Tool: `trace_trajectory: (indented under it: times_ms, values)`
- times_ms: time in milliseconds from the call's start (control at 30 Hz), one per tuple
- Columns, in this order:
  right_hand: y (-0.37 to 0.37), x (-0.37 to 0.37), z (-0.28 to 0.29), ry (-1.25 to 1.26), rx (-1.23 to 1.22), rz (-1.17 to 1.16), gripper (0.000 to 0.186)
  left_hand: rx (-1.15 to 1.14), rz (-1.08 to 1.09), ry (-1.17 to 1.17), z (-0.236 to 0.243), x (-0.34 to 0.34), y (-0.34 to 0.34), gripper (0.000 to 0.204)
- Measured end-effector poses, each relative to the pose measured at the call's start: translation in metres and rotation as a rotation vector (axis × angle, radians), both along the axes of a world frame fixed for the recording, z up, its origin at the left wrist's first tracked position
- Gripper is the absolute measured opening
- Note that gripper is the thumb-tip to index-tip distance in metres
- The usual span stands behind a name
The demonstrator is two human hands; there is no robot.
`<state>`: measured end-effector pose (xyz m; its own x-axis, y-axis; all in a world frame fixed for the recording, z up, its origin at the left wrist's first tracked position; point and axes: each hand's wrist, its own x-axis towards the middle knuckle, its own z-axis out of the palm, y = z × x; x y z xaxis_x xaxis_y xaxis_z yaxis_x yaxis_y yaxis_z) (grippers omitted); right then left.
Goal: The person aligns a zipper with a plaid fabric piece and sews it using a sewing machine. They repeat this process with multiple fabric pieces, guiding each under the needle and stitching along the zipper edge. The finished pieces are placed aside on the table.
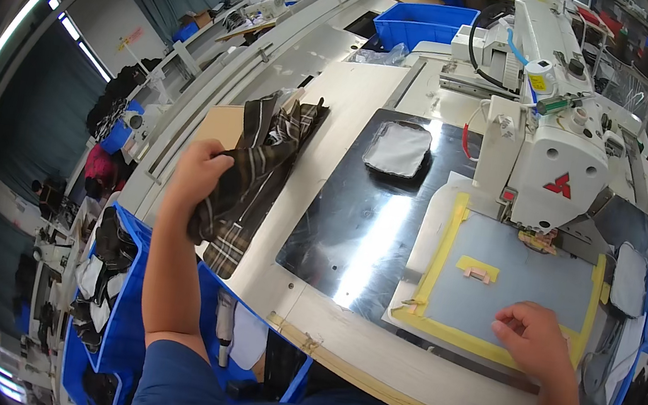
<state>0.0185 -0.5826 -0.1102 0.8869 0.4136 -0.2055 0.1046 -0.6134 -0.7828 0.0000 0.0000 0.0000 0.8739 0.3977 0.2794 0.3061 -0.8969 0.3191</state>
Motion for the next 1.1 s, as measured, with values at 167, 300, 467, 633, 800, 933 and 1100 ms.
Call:
trace_trajectory:
  times_ms: [167, 300, 467, 633, 800, 933, 1100]
  values:
    - [-0.003, -0.006, 0.003, 0.015, 0.028, 0.008, 0.018, -0.979, -0.234, -0.401, 0.065, -0.023, -0.013, 0.013]
    - [0.011, -0.004, 0.008, -0.021, 0.069, 0.077, 0.028, -1.012, -0.288, -0.641, 0.094, -0.024, -0.023, 0.020]
    - [0.063, -0.018, 0.035, -0.216, 0.308, 0.191, 0.065, -1.375, -0.836, -0.638, 0.096, -0.017, -0.157, 0.020]
    - [0.093, -0.025, 0.055, -0.358, 0.362, 0.295, 0.070, -1.687, -1.262, -0.462, 0.088, 0.003, -0.257, 0.030]
    - [0.065, -0.036, 0.073, -0.157, 0.342, -0.071, 0.027, -1.819, -1.289, -0.501, 0.068, 0.040, -0.300, 0.032]
    - [0.014, -0.051, 0.031, 0.149, 0.707, -0.253, 0.029, -1.402, -0.977, -0.546, -0.018, 0.076, -0.323, 0.044]
    - [-0.017, -0.062, 0.002, 0.199, 0.575, -0.287, 0.036, -1.672, -0.995, 0.520, -0.093, 0.058, -0.362, 0.058]
